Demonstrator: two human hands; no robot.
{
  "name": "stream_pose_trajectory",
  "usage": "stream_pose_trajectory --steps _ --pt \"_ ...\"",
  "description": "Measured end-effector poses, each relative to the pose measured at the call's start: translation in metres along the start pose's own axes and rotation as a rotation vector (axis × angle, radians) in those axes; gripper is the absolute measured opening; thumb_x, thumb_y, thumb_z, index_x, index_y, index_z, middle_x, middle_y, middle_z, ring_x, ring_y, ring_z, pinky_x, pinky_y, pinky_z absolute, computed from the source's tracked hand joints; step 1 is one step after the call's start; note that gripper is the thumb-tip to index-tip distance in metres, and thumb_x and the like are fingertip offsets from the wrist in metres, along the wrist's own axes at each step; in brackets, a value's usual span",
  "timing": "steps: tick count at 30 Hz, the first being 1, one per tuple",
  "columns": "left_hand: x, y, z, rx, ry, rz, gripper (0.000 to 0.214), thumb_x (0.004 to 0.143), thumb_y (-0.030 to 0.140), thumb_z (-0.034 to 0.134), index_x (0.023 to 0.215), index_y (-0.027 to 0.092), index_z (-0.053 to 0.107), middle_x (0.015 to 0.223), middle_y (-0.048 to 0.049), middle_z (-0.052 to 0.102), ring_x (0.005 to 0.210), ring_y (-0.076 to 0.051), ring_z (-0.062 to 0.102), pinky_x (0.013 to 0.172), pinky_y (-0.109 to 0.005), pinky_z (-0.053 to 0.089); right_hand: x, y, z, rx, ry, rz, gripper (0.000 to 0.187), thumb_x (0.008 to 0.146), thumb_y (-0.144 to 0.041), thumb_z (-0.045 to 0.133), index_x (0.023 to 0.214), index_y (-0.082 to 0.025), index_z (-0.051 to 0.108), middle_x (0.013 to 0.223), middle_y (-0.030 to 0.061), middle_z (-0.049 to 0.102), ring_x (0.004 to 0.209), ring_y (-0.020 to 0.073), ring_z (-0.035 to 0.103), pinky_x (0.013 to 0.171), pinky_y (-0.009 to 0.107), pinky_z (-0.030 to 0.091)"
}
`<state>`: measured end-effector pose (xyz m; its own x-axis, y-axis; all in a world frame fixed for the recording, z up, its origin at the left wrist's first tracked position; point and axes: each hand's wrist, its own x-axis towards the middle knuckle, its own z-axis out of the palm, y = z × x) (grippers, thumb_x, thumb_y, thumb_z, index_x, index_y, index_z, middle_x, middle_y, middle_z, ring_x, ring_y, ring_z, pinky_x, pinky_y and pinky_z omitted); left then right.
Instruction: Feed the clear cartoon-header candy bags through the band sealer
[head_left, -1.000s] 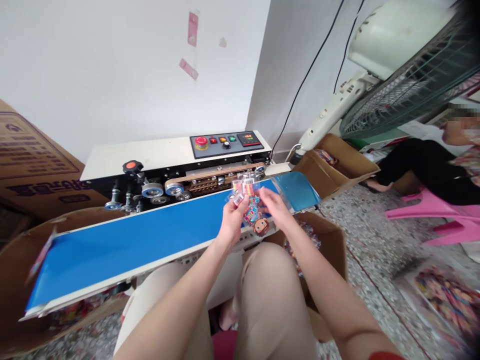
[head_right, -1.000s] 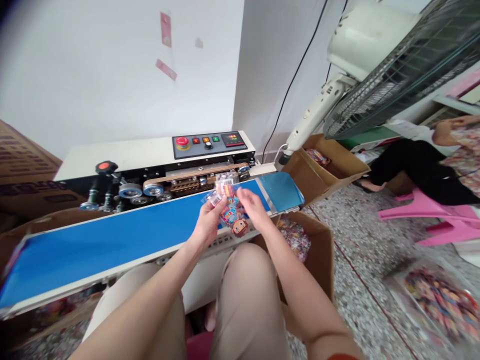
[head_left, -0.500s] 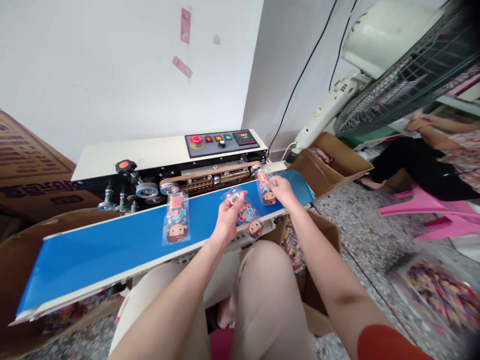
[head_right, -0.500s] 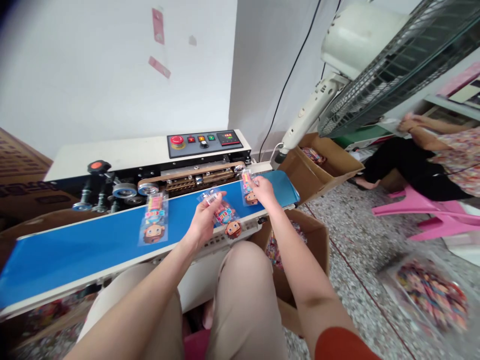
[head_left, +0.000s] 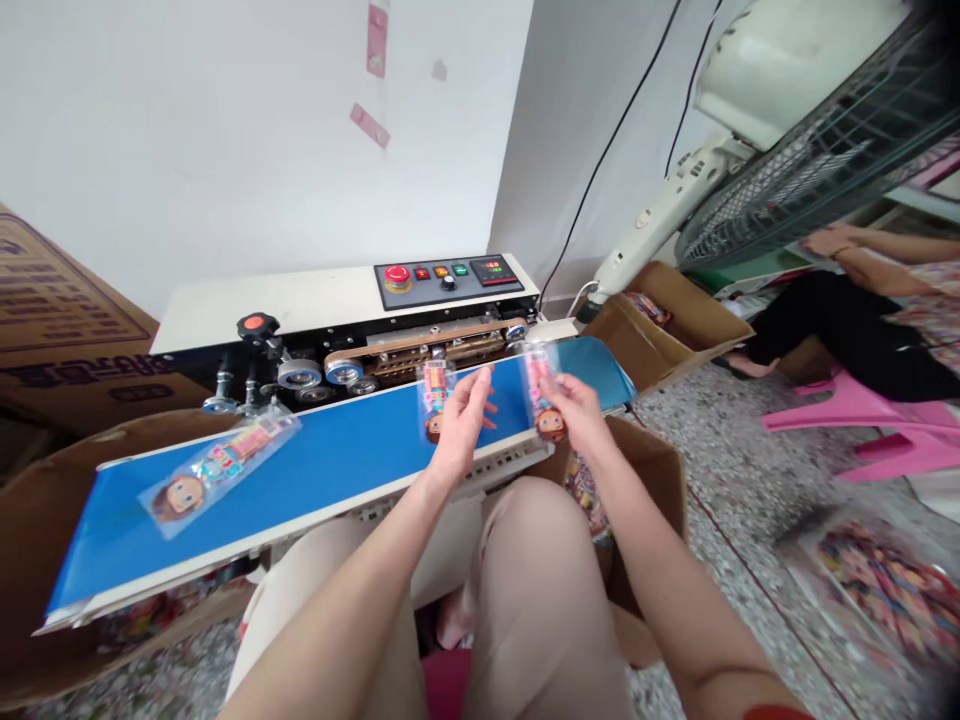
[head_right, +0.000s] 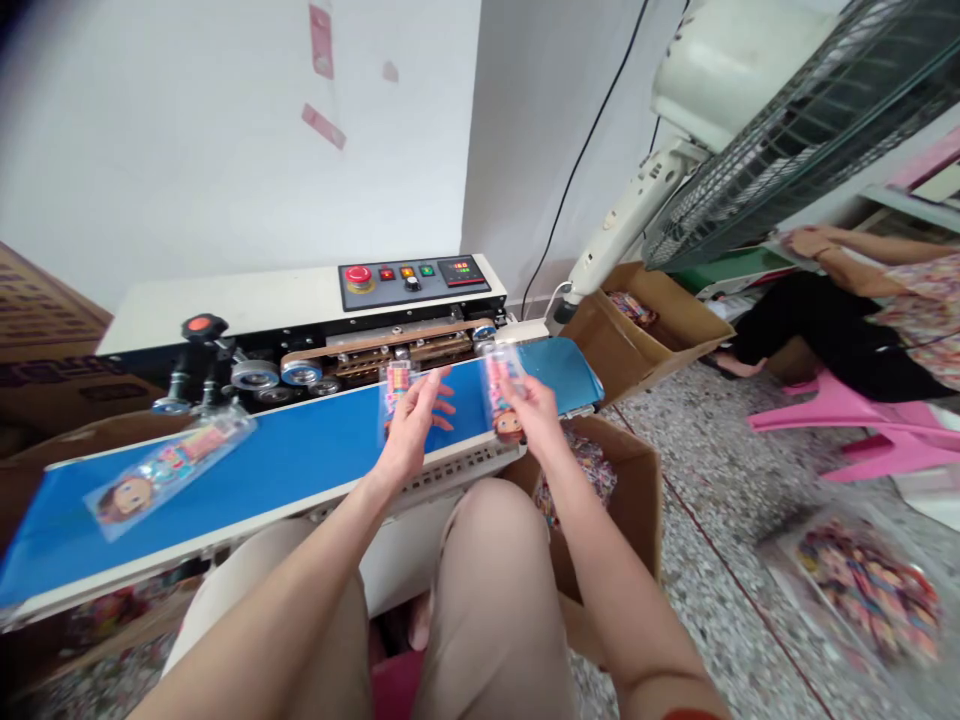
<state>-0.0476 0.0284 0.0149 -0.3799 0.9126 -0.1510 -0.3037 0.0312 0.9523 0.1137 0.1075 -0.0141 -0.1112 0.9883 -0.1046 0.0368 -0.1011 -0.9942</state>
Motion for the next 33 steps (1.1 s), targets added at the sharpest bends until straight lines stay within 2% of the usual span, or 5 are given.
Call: stream_pose_trajectory --steps 2,7,15,25,33 --pt "0.001 0.001 -0.001 -0.038 -0.006 -0.04 0.054 0.075 0.064 0.059 0.106 0.02 0.069 0.087 -0.0066 0.062 0.062 -0.014 0.057 0.046 -0.022 0.045 0.032 0.001 -0.012 -0.057 0.144 0.012 0.05 0.048 -0.058 0.081 0.068 -0.017 0.06 0.061 -0.0006 0.063 0.051 0.0123 0.055 0.049 0.025 0.046" --pt "0.003 0.001 -0.004 -0.061 -0.013 -0.049 0.053 0.075 0.064 0.059 0.1 0.018 0.07 0.088 -0.0082 0.062 0.062 -0.015 0.058 0.046 -0.023 0.046 0.078 0.0 -0.005 -0.206 0.003 0.033 0.048 0.048 -0.055 0.081 0.067 -0.017 0.061 0.057 0.0003 0.062 0.048 0.0131 0.055 0.046 0.026 0.045" --pt "0.001 0.001 -0.005 -0.042 0.077 0.021 0.048 0.075 0.062 0.061 0.088 0.016 0.07 0.078 -0.0056 0.063 0.055 -0.012 0.056 0.047 -0.023 0.044 0.006 0.011 -0.005 -0.316 -0.089 -0.261 0.037 0.075 -0.051 0.066 0.096 -0.02 0.065 0.075 0.0018 0.066 0.063 0.0158 0.064 0.061 0.03 0.055" --pt "-0.009 0.0 -0.005 0.197 0.058 0.156 0.042 0.082 0.056 0.054 0.08 0.016 0.066 0.063 -0.0011 0.061 0.053 -0.011 0.055 0.048 -0.021 0.045 -0.048 0.114 -0.166 -0.108 0.534 0.083 0.038 0.071 -0.048 0.069 0.089 -0.017 0.058 0.063 -0.0015 0.062 0.05 0.0115 0.057 0.053 0.025 0.051" --pt "-0.006 -0.009 0.008 0.317 0.067 0.236 0.03 0.084 0.041 0.058 0.078 0.013 0.066 0.059 0.0002 0.061 0.049 -0.011 0.055 0.046 -0.024 0.047 -0.106 0.224 -0.25 -0.343 0.493 0.639 0.019 0.071 -0.029 0.069 0.07 -0.017 0.055 0.049 -0.0036 0.055 0.041 0.0089 0.052 0.045 0.021 0.047"
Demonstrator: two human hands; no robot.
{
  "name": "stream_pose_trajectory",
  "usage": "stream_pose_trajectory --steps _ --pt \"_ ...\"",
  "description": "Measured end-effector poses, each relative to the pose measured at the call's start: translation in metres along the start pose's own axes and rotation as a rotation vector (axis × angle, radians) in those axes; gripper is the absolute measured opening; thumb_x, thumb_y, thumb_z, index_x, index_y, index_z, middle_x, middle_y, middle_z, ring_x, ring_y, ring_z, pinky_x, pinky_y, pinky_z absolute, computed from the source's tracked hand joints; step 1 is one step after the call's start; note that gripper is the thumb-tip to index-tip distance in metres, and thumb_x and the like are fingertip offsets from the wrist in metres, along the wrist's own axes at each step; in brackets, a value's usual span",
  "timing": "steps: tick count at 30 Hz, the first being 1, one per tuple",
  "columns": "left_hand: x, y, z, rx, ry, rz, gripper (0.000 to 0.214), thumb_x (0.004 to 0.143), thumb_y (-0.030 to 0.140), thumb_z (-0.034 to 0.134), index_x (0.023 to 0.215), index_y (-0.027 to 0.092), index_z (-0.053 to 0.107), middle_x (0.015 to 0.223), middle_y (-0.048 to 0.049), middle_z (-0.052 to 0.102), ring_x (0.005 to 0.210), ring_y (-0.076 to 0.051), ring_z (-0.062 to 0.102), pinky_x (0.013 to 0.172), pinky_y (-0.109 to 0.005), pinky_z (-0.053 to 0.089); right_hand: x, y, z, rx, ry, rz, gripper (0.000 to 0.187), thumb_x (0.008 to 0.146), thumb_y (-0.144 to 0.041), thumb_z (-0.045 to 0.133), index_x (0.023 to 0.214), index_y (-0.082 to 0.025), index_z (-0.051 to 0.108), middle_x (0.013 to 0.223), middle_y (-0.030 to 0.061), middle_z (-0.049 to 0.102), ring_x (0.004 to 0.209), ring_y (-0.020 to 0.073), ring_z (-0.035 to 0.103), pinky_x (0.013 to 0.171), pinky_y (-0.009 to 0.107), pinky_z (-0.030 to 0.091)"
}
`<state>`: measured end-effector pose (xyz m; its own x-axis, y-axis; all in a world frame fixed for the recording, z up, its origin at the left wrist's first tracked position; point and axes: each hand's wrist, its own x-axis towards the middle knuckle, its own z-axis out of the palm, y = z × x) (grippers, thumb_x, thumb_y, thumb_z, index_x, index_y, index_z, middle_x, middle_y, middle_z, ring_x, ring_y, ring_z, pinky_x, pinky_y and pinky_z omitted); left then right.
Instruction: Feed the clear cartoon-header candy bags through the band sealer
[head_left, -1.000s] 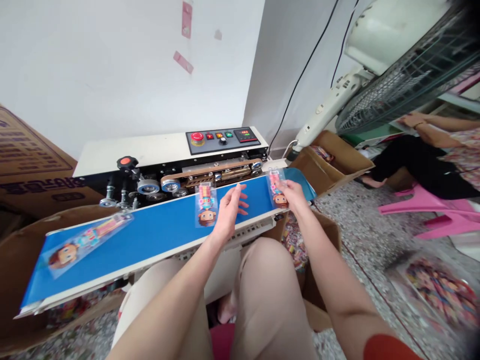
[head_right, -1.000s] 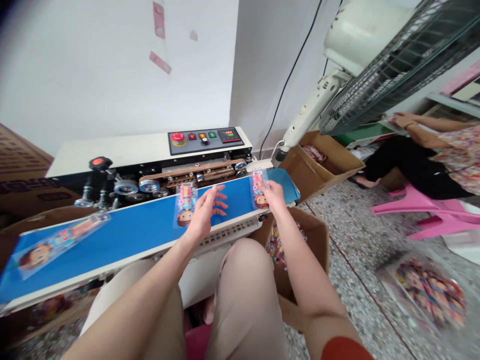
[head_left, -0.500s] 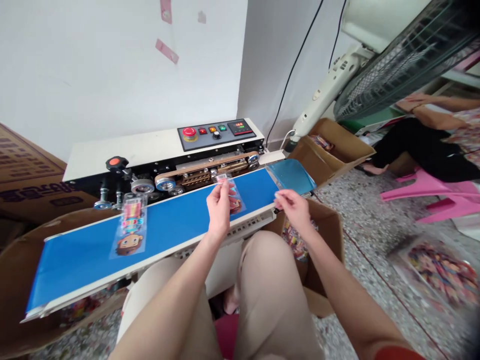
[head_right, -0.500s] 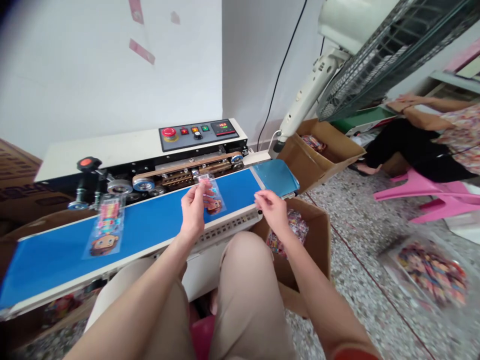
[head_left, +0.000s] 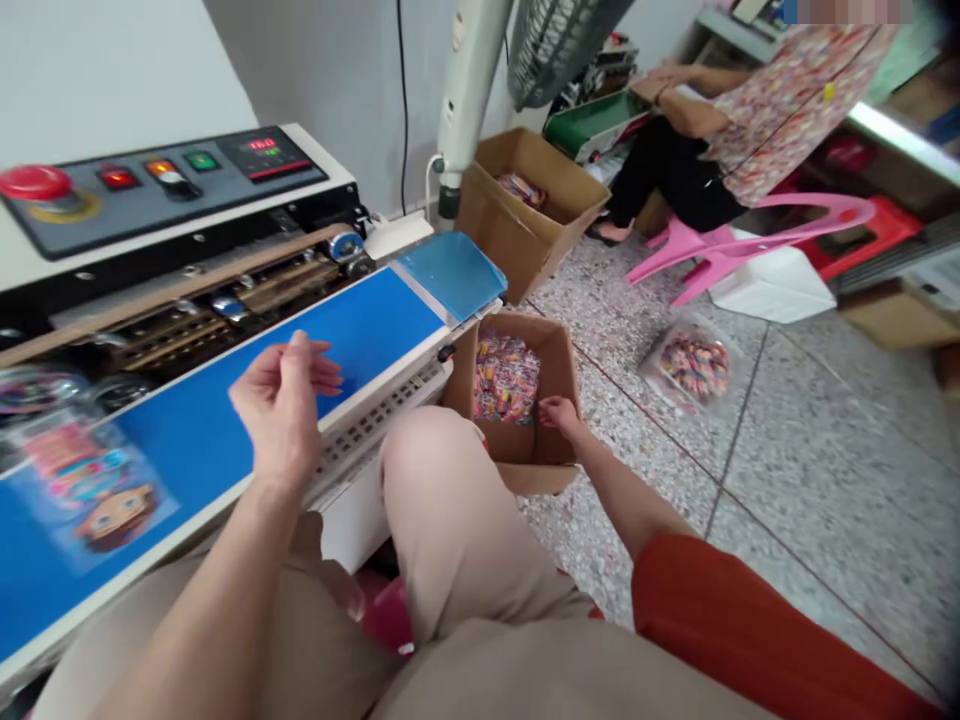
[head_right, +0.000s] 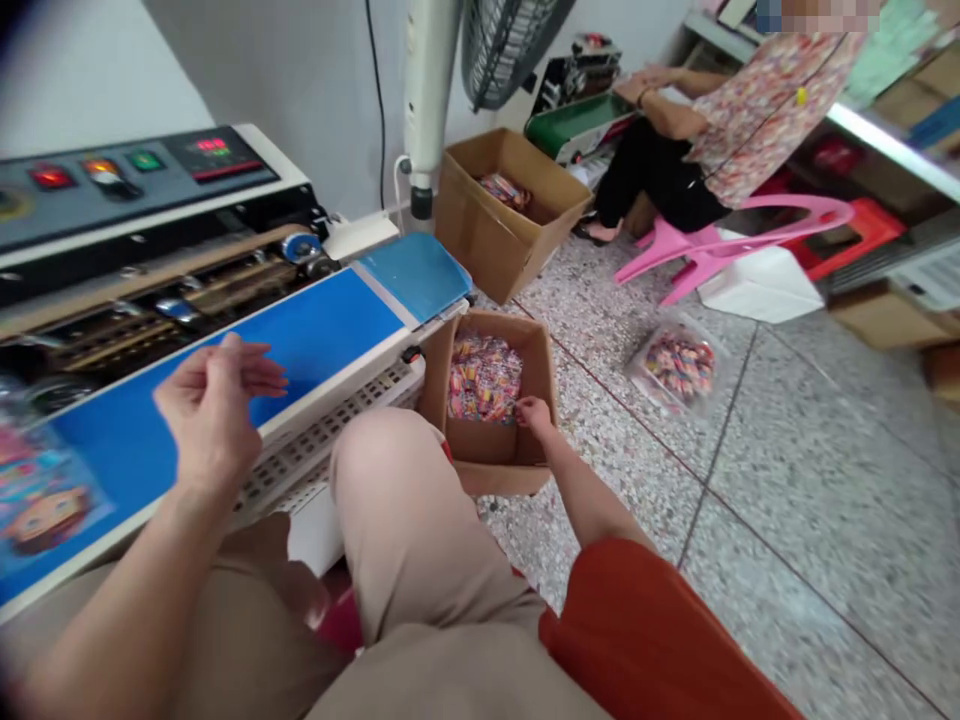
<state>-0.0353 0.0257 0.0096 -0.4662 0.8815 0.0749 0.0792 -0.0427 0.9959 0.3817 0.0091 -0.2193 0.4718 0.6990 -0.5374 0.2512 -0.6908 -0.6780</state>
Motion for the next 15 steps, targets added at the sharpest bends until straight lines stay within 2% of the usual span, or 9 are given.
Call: stream_pose_trajectory --steps 3,6,10,12,15 --pt "-0.004 -0.003 0.004 0.043 0.014 0.034 0.028 0.082 0.038 0.06 0.076 0.012 0.067 0.058 -0.0001 0.062 0.048 -0.012 0.056 0.046 -0.026 0.048 0.004 0.034 0.007 -0.123 -0.058 0.04 0.016 0.072 -0.026 0.069 0.07 -0.016 0.057 0.047 -0.0047 0.053 0.04 0.0088 0.05 0.046 0.021 0.046" --pt "-0.01 -0.004 0.007 0.093 0.018 0.052 0.025 0.082 0.035 0.062 0.075 0.012 0.068 0.058 -0.0004 0.063 0.049 -0.012 0.056 0.047 -0.026 0.048 0.008 0.054 0.021 -0.239 -0.107 0.03 0.012 0.072 -0.023 0.07 0.069 -0.015 0.061 0.05 -0.0032 0.056 0.047 0.0118 0.055 0.052 0.023 0.048" --pt "-0.018 -0.003 0.007 0.137 -0.002 0.069 0.023 0.081 0.034 0.064 0.073 0.013 0.069 0.059 -0.001 0.064 0.05 -0.013 0.058 0.049 -0.027 0.048 0.023 0.061 0.039 -0.362 -0.09 -0.012 0.008 0.071 -0.018 0.071 0.078 -0.016 0.067 0.074 0.0025 0.068 0.077 0.0186 0.066 0.071 0.026 0.051" --pt "-0.021 -0.002 0.006 0.18 -0.008 0.087 0.022 0.081 0.034 0.065 0.072 0.014 0.069 0.06 -0.0011 0.066 0.051 -0.014 0.058 0.051 -0.028 0.049 0.036 0.059 0.045 -0.41 -0.05 -0.013 0.018 0.072 -0.016 0.072 0.089 -0.016 0.068 0.089 0.0056 0.07 0.092 0.0207 0.065 0.081 0.028 0.049" --pt "-0.026 0.0 0.003 0.285 0.019 0.129 0.021 0.08 0.034 0.066 0.069 0.016 0.07 0.059 -0.0003 0.066 0.053 -0.013 0.059 0.056 -0.028 0.05 0.059 0.058 0.052 -0.469 0.021 0.032 0.028 0.078 -0.022 0.071 0.103 -0.013 0.065 0.104 0.0102 0.067 0.098 0.0217 0.063 0.087 0.034 0.049"
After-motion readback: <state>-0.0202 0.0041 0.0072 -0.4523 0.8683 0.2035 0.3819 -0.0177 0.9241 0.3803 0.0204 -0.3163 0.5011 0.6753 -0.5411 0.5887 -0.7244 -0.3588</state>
